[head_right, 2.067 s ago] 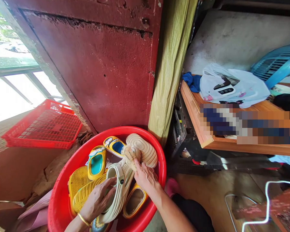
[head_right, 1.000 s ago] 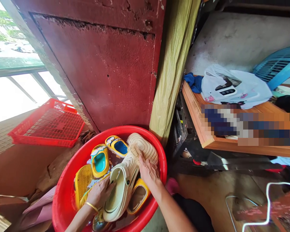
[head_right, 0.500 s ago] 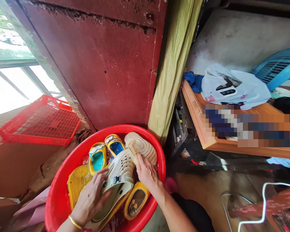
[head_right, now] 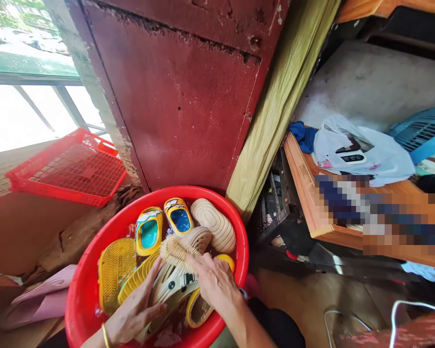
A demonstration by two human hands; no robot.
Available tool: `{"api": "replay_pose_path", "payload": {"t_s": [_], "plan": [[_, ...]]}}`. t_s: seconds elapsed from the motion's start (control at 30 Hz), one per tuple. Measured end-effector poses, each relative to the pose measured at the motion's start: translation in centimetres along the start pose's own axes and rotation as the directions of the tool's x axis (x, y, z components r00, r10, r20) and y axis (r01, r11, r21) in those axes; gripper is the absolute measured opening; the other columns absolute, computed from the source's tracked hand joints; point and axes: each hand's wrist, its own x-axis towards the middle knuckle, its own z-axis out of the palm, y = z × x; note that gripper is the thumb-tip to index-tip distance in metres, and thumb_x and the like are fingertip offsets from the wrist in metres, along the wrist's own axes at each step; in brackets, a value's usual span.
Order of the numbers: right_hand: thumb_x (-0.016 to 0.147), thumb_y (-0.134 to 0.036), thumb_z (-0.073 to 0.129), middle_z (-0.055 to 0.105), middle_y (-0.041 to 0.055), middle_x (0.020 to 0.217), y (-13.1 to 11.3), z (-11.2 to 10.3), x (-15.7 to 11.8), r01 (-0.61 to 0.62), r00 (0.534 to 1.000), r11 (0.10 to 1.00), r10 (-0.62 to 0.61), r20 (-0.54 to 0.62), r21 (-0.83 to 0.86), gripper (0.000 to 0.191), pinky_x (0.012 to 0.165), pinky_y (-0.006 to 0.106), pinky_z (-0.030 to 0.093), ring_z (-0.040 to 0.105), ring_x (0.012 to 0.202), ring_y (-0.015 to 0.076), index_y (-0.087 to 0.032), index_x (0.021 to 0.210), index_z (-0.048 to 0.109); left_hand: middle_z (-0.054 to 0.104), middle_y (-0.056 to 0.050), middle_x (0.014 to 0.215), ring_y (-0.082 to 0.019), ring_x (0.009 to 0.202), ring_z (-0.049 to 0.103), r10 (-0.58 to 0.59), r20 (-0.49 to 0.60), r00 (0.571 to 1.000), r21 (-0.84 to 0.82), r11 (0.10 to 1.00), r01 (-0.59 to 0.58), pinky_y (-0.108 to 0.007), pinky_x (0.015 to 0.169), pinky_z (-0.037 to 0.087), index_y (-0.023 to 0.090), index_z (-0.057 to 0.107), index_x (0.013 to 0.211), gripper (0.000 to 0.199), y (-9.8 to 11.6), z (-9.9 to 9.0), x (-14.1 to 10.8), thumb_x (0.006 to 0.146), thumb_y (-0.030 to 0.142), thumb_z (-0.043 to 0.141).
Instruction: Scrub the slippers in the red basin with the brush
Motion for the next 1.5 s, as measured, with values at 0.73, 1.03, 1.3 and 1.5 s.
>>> {"api": "replay_pose_path", "payload": {"t_s": [0.73, 1.03, 1.3, 1.5], "plan": [[0.099, -0.017, 0.044, 0.068, 0.0132, 0.129, 2.9, 3.3, 3.3, -0.290, 0.947, 0.951, 0.302, -0.111, 0.109, 0.059, 0.098, 0.034, 0.053, 0.067, 0.115, 0.0235, -0.023, 0.157, 0.036, 0.080, -0.005, 0.103, -0.025, 0.084, 0.075, -0.301, -0.105, 0.948, -0.051, 0.953, 0.298, -0.035, 0.075, 0.060, 0.022, 0.051, 0.139, 0.068, 3.4, -5.1, 2.4, 0.084, 0.060, 0.060], [0.100, -0.025, 0.041, 0.057, 0.0119, 0.147, 2.8, 3.7, 2.9, -0.069, 0.909, 0.918, 0.219, -0.355, 0.390, 0.057, 0.112, 0.035, 0.045, 0.055, 0.134, 0.0207, -0.018, 0.157, 0.034, 0.066, -0.018, 0.135, -0.033, 0.116, 0.068, -0.100, -0.360, 0.928, 0.338, 0.913, 0.230, -0.043, 0.091, 0.058, 0.018, 0.042, 0.147, 0.079, 3.1, -5.1, 3.4, 0.086, 0.065, 0.055], [0.099, -0.021, 0.041, 0.072, 0.0102, 0.111, 1.0, 4.9, 2.7, -0.093, 0.944, 0.982, 0.139, -0.299, 0.162, 0.059, 0.082, 0.031, 0.058, 0.072, 0.092, 0.0224, -0.026, 0.157, 0.037, 0.044, -0.026, 0.156, -0.039, 0.143, 0.044, -0.203, -0.018, 0.979, 0.397, 0.897, 0.193, -0.053, 0.114, 0.039, 0.013, 0.036, 0.154, 0.096, -0.2, -0.2, 3.2, 0.076, 0.058, 0.067], [0.098, -0.016, 0.040, 0.072, 0.0126, 0.102, 0.2, 5.5, 2.6, -0.181, 0.975, 0.983, 0.185, -0.123, 0.040, 0.061, 0.072, 0.035, 0.057, 0.071, 0.081, 0.0249, -0.027, 0.158, 0.035, 0.038, -0.024, 0.161, -0.039, 0.148, 0.037, -0.460, 0.122, 0.879, 0.472, 0.807, 0.356, -0.052, 0.117, 0.031, 0.009, 0.020, 0.160, 0.103, 1.0, 0.3, 3.3, 0.072, 0.043, 0.062]]}}
